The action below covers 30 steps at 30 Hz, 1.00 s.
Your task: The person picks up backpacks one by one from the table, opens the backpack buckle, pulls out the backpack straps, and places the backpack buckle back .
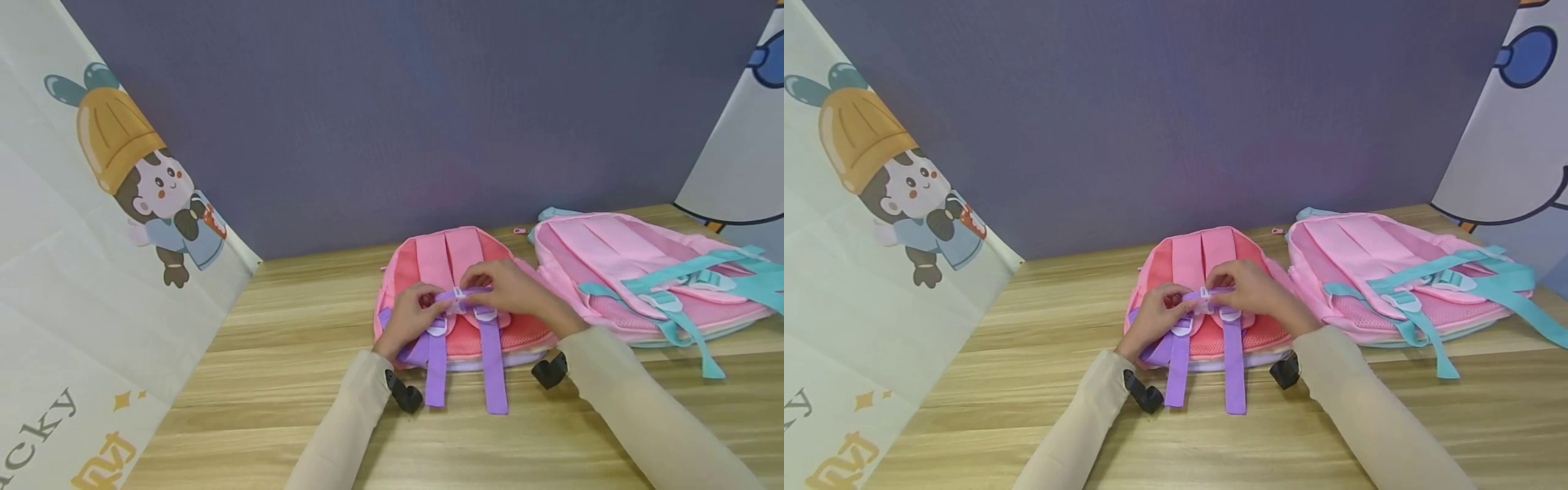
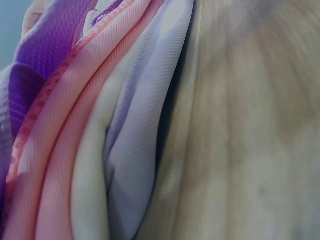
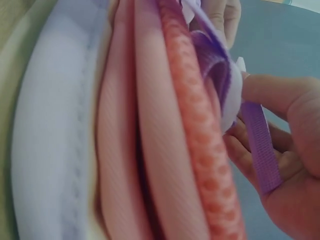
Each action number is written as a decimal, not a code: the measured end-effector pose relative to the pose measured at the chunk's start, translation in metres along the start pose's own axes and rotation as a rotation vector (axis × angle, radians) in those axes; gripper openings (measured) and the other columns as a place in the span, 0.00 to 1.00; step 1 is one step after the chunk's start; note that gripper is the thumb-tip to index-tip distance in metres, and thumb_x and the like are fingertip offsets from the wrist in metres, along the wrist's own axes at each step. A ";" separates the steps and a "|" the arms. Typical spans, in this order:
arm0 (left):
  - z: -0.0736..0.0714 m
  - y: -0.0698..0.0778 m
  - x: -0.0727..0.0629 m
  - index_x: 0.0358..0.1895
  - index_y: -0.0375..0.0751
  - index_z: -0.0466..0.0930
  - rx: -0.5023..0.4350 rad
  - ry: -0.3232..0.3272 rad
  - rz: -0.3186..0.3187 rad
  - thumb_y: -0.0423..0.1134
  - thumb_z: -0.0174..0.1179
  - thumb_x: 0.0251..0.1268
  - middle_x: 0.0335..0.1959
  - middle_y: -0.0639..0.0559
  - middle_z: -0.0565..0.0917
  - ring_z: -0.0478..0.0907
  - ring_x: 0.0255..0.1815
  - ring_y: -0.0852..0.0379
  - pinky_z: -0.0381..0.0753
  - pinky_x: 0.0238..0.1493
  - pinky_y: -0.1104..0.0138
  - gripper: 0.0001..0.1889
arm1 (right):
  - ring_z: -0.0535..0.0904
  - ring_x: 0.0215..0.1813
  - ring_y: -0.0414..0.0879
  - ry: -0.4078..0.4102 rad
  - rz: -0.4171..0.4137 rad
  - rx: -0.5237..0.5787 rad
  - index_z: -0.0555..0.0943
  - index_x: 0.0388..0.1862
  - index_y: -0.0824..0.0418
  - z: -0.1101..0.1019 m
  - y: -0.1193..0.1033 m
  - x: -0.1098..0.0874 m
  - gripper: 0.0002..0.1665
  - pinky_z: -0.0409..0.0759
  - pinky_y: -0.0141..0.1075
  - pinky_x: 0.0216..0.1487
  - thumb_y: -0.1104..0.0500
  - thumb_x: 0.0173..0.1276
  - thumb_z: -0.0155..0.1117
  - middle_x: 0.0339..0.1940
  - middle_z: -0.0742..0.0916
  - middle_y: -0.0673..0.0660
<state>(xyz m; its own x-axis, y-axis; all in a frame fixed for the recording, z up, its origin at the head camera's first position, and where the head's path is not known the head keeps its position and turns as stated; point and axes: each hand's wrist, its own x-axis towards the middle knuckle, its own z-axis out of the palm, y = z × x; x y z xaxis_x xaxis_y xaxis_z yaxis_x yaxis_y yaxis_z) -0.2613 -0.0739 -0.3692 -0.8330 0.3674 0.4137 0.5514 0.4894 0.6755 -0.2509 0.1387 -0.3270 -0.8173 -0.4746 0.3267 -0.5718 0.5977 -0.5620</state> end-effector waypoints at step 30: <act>-0.001 0.000 0.000 0.42 0.35 0.85 -0.016 0.032 0.015 0.36 0.65 0.57 0.32 0.43 0.82 0.75 0.32 0.57 0.73 0.37 0.73 0.11 | 0.81 0.45 0.51 0.060 -0.014 -0.064 0.84 0.37 0.58 -0.017 0.006 -0.003 0.09 0.77 0.49 0.51 0.62 0.57 0.71 0.36 0.87 0.51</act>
<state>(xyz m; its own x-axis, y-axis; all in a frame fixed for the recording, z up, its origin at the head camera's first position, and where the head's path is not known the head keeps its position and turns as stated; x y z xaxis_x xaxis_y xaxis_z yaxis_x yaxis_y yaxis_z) -0.2614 -0.0748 -0.3690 -0.8258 0.3486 0.4433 0.5632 0.4714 0.6786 -0.2530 0.1541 -0.3184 -0.8110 -0.4448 0.3800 -0.5848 0.6324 -0.5080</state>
